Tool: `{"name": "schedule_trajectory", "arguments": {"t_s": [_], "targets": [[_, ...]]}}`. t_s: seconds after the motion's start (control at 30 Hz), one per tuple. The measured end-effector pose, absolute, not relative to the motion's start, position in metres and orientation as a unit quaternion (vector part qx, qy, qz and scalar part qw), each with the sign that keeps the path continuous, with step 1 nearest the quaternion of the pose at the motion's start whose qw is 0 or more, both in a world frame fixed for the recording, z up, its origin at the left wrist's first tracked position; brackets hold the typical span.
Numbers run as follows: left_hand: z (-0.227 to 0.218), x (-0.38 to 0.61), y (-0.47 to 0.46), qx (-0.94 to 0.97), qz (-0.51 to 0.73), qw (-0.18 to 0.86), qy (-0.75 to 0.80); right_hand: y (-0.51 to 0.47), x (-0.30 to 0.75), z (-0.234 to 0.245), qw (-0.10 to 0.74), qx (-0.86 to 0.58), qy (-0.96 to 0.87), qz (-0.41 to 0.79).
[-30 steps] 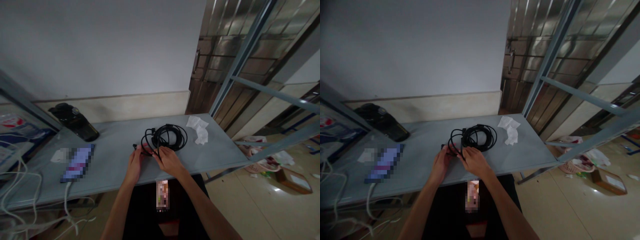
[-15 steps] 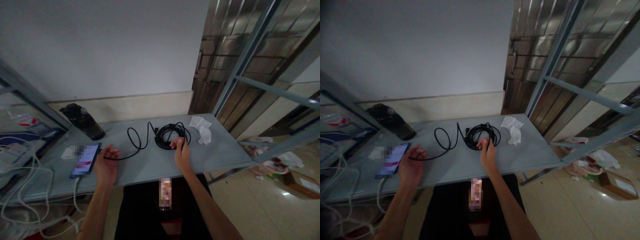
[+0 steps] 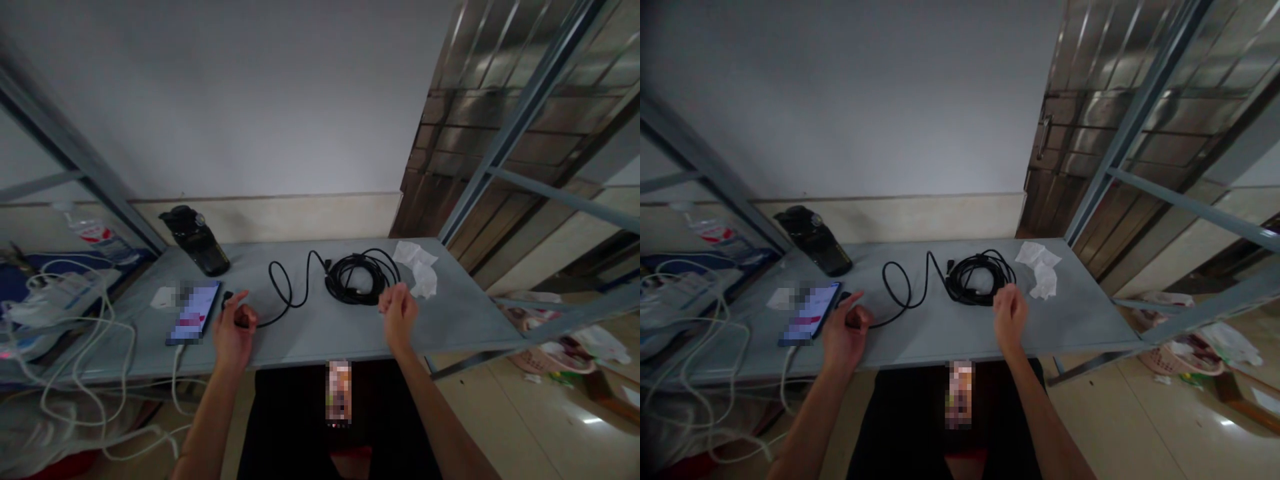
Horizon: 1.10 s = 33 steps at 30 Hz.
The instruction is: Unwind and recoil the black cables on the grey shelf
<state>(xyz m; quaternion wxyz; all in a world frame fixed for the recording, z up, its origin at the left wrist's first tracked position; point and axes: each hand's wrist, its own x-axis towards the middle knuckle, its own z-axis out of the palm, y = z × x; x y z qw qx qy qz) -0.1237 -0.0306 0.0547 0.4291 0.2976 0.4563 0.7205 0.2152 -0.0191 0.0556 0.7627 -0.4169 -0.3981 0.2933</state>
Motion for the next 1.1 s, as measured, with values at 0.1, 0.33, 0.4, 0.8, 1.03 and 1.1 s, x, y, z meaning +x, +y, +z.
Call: {"name": "schedule_trajectory", "arguments": {"t_s": [0.1, 0.33, 0.4, 0.8, 1.03, 1.1], "targets": [[0.055, -0.123, -0.032, 0.295, 0.721, 0.432, 0.454, -0.027, 0.244, 0.094, 0.824, -0.369, -0.326, 0.280], [0.056, -0.122, -0.033, 0.300, 0.735, 0.440, 0.419, -0.068, 0.341, 0.197, 0.918, -0.321, -0.164, 0.167], [0.057, -0.122, -0.034, 0.302, 0.732, 0.442, 0.422, -0.081, 0.356, 0.212, 0.935, -0.303, -0.124, 0.135], [0.053, -0.124, -0.032, 0.299, 0.729, 0.447, 0.423, -0.070, 0.287, 0.193, 0.853, -0.338, -0.353, 0.185], [0.043, -0.129, -0.021, 0.267, 0.739, 0.444, 0.430, -0.052, 0.165, 0.132, 0.509, -0.364, -0.760, 0.177], [0.041, -0.129, -0.018, 0.252, 0.736, 0.449, 0.440, -0.046, 0.136, 0.112, 0.406, -0.347, -0.833, 0.144]]}}
